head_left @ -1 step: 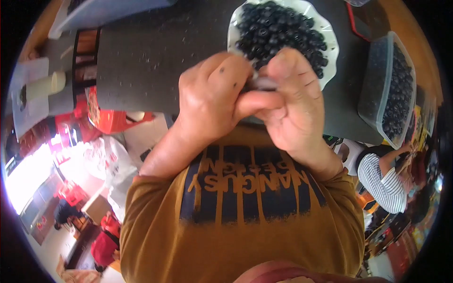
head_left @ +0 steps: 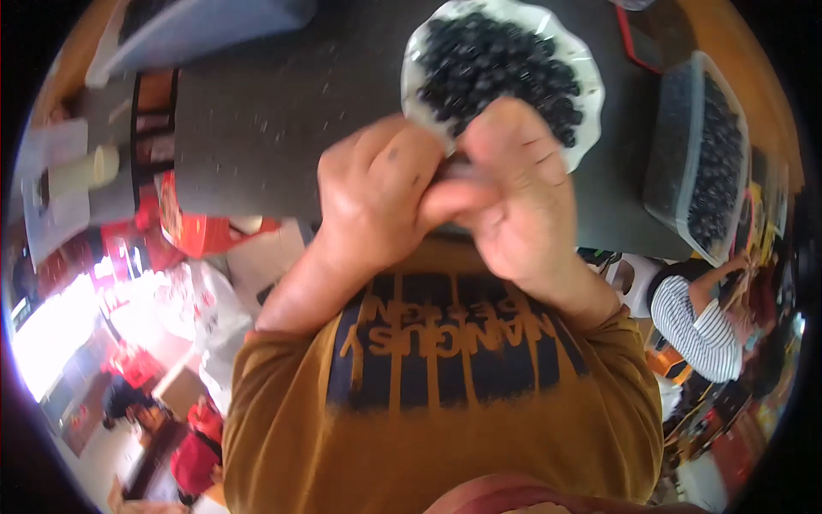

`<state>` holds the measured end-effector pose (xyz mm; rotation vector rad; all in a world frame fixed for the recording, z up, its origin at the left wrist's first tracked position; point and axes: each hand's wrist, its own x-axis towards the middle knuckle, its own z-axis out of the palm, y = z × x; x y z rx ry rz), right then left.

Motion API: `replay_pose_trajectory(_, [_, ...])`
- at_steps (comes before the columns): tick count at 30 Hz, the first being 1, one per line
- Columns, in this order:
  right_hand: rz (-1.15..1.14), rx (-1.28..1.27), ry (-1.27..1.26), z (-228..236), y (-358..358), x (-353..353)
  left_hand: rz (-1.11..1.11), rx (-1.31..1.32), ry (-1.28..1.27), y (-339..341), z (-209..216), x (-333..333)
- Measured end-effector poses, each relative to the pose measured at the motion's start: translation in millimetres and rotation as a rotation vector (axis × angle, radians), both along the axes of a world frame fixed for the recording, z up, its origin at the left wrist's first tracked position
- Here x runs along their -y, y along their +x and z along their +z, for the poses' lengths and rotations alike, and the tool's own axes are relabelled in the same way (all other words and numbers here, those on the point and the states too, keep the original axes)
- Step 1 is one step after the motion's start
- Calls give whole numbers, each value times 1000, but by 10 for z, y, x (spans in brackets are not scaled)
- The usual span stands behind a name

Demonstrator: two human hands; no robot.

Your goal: The recorder uses a small knife to cut the ends off of blueberries over a plate.

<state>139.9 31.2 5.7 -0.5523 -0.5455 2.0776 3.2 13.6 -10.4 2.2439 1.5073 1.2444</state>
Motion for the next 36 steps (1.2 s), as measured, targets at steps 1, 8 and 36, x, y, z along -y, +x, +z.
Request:
replay_pose_trajectory(1, [-55,60,-92,117,-54,29,32,16,47,33,-4,1])
replay_pose_trajectory(8, [-258,246,240,390,639,-110,-107,172,-110,202,125,88])
replay_pose_trajectory(36, [-220,1400,1373,182,174,-959,-403,308,-589,129,183,313])
